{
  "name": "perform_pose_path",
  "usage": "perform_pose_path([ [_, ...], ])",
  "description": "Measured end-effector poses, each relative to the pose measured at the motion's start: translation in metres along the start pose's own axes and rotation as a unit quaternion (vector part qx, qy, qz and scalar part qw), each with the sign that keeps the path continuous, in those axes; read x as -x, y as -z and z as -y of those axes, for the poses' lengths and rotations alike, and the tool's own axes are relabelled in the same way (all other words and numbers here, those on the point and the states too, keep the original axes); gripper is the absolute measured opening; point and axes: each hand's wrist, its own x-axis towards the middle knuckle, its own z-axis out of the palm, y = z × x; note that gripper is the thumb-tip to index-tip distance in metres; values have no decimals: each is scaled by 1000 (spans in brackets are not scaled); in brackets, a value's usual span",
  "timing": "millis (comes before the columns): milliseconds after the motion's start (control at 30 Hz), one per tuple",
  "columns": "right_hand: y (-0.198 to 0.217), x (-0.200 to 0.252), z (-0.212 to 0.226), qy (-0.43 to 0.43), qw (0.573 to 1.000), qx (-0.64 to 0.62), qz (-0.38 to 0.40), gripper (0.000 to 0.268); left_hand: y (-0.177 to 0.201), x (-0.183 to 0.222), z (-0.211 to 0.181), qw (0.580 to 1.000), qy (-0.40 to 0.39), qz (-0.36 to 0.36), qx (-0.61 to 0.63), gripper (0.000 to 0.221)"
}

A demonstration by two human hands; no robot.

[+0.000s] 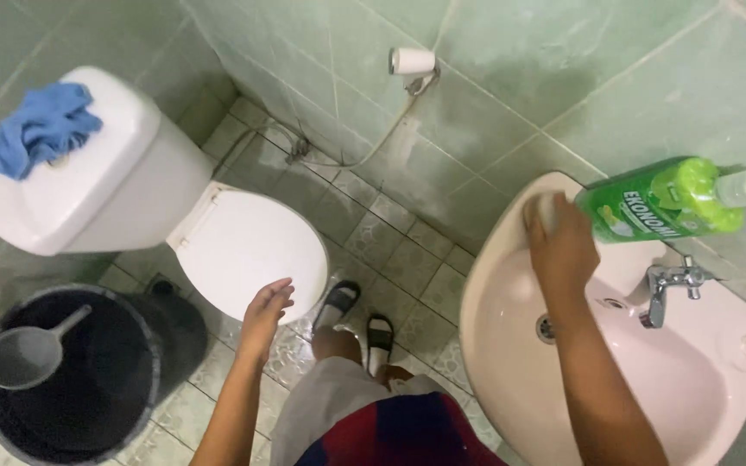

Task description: Cleaning a bathroom sink using soap and a scrubbing sponge.

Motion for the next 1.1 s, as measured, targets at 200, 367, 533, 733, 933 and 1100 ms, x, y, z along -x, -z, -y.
perform_pose_path([
  [200,14,7,48,-58,992,-39,-102,54,-27,-47,-65,992,-32,71,-95,41],
  [367,-16,137,37,-44,997,-23,-53,51,-57,-77,-113,972,-47,153,-171,41],
  [533,74,204,-11,-163,964,106,182,27,-107,-96,-125,937,-72,244,-241,40],
  [733,94,313,-74,-496,867,27,-47,56,-198,-95,-99,846,-131,406,-319,40],
  [933,20,304,31,-360,921,-5,-146,47,-248,34,-141,730,-274,490,-391,55],
  [1100,27,317,13,-421,891,-97,-137,53,-257,67,-136,655,-361,480,-458,83],
])
